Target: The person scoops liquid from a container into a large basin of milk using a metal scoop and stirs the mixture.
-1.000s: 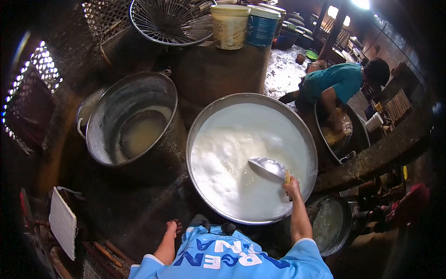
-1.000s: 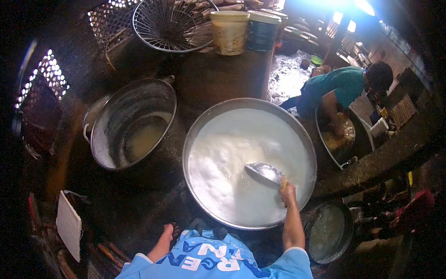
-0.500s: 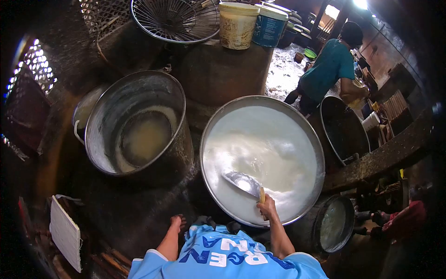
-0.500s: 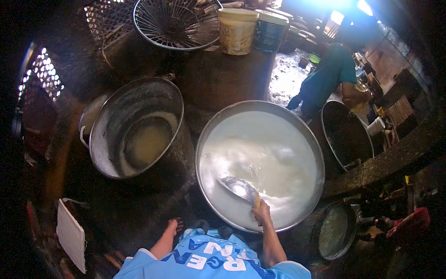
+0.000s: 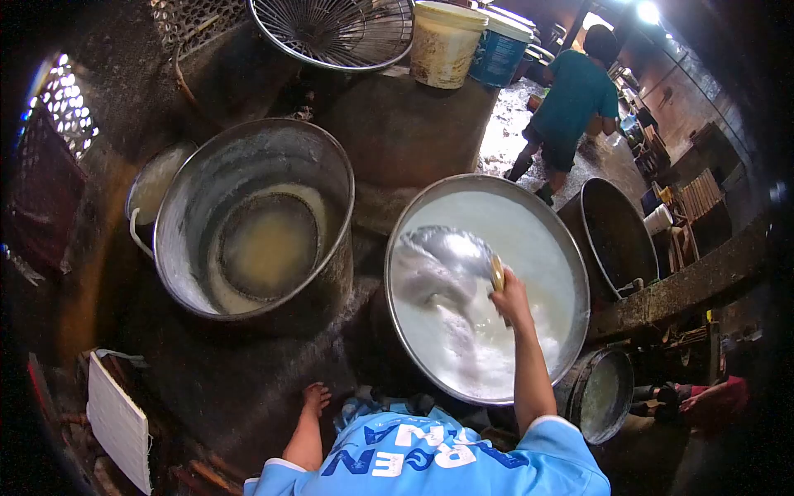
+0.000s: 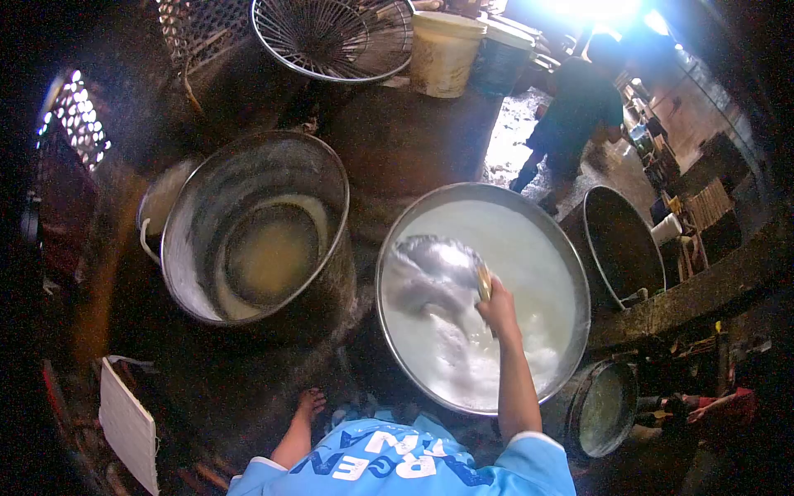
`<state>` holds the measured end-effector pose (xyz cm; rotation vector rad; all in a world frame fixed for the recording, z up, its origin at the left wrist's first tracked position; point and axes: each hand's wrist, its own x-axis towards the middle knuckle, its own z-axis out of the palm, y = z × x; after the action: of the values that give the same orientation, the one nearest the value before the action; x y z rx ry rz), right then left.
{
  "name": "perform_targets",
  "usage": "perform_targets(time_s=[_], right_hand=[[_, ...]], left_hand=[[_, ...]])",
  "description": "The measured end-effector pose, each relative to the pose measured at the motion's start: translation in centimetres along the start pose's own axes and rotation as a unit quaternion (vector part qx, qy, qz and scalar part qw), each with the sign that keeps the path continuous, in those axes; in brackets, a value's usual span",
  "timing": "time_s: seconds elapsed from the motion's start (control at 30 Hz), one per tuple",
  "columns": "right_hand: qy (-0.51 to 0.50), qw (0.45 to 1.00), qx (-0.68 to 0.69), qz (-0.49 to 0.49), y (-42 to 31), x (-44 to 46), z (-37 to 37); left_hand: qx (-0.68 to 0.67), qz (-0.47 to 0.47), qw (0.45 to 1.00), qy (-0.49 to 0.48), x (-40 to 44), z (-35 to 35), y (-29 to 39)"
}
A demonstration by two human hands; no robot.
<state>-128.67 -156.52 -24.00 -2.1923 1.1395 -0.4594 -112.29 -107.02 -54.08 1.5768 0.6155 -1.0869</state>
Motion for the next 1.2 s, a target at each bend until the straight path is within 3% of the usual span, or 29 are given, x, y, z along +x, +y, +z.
perform_targets(time_s=[0.07,0.17,0.37,0.4,0.5,0.63,0.73,0.87,0.97,1.03,1.07,1.1,1.17,1.2], right_hand=[[0.003,0.997,-0.070,-0.011,1.6,3.9,3.2],[-0.091,0.987,-0.071,0.113,2.3,5.7,5.1],[-0.166,0.965,-0.169,0.115,8.4,1.7,6.9],[-0.185,0.957,-0.156,0.158,8.9,0.7,6.5],[-0.173,0.959,-0.180,0.136,13.0,-2.6,6.0],[-0.171,0.951,-0.180,0.186,16.9,-7.3,3.9],[-0.189,0.938,-0.158,0.245,17.9,-10.4,0.7],[-0.180,0.937,-0.160,0.253,20.3,-14.4,-4.3],[-0.148,0.950,-0.253,0.108,23.9,-16.6,-8.9],[-0.167,0.947,-0.214,0.172,22.8,-17.0,-13.5],[-0.141,0.955,-0.228,0.125,21.9,-17.4,-15.8],[-0.161,0.949,-0.218,0.160,19.5,-17.0,-18.4],[-0.152,0.955,-0.250,0.055,22.0,-16.3,-21.8],[-0.154,0.963,-0.189,0.112,20.8,-15.7,-23.4]], left_hand=[[0.008,-0.026,1.000,0.008,-0.7,-0.9,-1.1],[0.009,-0.052,0.998,0.024,-1.5,-1.9,-2.8],[0.004,-0.059,0.997,0.046,-2.9,-2.3,-5.2],[0.012,-0.060,0.997,0.047,-3.1,-2.0,-5.1],[0.036,-0.057,0.996,0.054,-3.1,-0.8,-4.3],[0.068,-0.027,0.997,0.036,-2.8,2.1,-2.5],[0.101,-0.005,0.995,0.025,-2.8,5.4,-1.1],[0.095,0.037,0.995,-0.008,-3.7,9.5,0.0],[0.102,0.054,0.993,-0.021,-4.9,11.8,-0.5],[0.089,0.047,0.994,-0.032,-4.7,12.6,-2.2],[0.082,0.043,0.995,-0.038,-4.6,12.6,-3.2],[0.075,0.033,0.996,-0.034,-4.8,12.5,-4.2],[0.062,0.015,0.998,-0.027,-5.2,12.5,-6.1],[0.089,0.007,0.996,-0.021,-5.2,12.3,-6.9]])
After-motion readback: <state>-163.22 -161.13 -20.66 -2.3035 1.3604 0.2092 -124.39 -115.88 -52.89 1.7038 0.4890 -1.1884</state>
